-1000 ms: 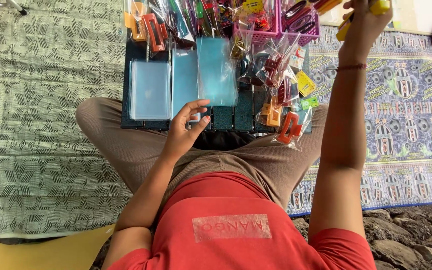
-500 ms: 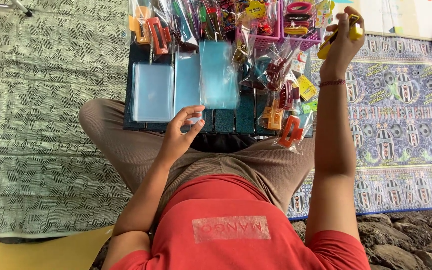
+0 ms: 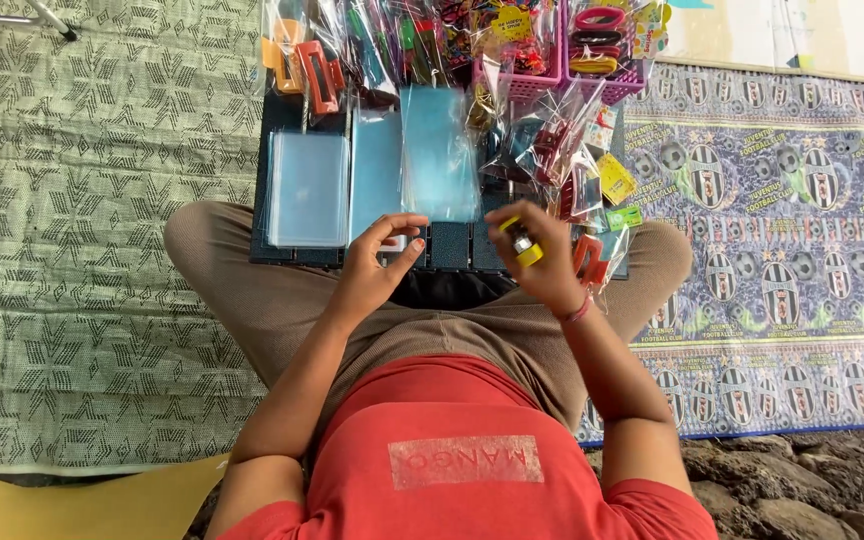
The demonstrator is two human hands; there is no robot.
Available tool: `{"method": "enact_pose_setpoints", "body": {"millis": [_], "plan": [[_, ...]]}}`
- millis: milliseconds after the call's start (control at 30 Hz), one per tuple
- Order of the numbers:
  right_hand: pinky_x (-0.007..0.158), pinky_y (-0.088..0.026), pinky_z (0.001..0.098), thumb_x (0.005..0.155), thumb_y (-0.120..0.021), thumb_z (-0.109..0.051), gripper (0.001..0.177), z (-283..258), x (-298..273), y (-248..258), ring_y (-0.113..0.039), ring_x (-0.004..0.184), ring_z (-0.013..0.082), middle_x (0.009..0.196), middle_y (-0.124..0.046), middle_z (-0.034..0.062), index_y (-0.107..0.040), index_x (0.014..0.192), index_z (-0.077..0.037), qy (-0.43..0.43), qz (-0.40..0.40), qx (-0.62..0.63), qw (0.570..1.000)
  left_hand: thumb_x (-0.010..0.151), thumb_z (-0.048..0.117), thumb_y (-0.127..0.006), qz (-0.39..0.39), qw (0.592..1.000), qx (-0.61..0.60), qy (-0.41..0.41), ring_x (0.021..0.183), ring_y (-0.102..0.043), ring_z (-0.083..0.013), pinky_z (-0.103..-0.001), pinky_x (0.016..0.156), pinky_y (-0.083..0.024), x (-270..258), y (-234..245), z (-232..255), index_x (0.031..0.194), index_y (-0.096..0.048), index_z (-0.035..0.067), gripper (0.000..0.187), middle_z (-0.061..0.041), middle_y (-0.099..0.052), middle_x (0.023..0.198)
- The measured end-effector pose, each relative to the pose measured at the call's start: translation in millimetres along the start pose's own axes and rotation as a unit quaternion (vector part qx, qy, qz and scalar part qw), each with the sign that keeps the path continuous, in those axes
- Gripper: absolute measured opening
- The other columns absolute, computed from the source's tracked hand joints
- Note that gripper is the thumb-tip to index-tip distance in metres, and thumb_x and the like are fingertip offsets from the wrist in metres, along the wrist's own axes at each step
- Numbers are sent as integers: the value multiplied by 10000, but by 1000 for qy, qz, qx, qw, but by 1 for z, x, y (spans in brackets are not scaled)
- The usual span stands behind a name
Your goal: Packaging small hair accessories into plastic bags and attaching cardboard tags.
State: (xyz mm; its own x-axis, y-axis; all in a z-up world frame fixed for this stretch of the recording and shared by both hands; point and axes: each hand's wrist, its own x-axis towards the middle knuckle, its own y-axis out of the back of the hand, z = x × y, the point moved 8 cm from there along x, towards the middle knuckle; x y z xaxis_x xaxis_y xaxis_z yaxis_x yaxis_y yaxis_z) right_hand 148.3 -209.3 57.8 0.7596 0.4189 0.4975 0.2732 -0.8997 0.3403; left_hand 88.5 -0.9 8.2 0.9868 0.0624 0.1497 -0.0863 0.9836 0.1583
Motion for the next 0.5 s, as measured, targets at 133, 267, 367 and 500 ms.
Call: {"method": "enact_pose_setpoints", "body": {"millis": [133,267,367,500], "plan": [[655,-518,315,903,-727,-41,152,14,-16,-22,-642,637,202,815,-715,80,-758,1047,-79,-35,-2,19,999,1018,236,-687,2,999,24,-45,1101,-702,-222,-415,927,-493,24,3,16,1234,-717,161,231,-49,-708,1258],[733,-556,406,903,-714,-41,179,17,-26,-32,-701,743,331,863,-739,119,-746,1071,-94,-12,-6,-46,999,1010,118,-637,15,987,69,-142,980,-682,-296,-442,859,-497,67,3,33,1193,-703,86,197,-130,-719,1058],[746,-565,441,866,-733,-43,203,20,-31,-38,-712,772,359,881,-748,116,-742,1058,-109,18,-20,-134,991,1002,90,-631,45,979,101,-173,961,-682,-263,-399,836,-492,109,9,28,1167,-704,100,181,-94,-722,1017],[678,-486,273,835,-764,-48,231,6,-26,-49,-622,696,159,888,-707,35,-684,1050,-72,35,-59,-255,964,907,46,-704,135,933,246,-226,730,-690,-94,-235,611,-566,165,24,36,1072,-720,124,182,8,-761,910]]}}
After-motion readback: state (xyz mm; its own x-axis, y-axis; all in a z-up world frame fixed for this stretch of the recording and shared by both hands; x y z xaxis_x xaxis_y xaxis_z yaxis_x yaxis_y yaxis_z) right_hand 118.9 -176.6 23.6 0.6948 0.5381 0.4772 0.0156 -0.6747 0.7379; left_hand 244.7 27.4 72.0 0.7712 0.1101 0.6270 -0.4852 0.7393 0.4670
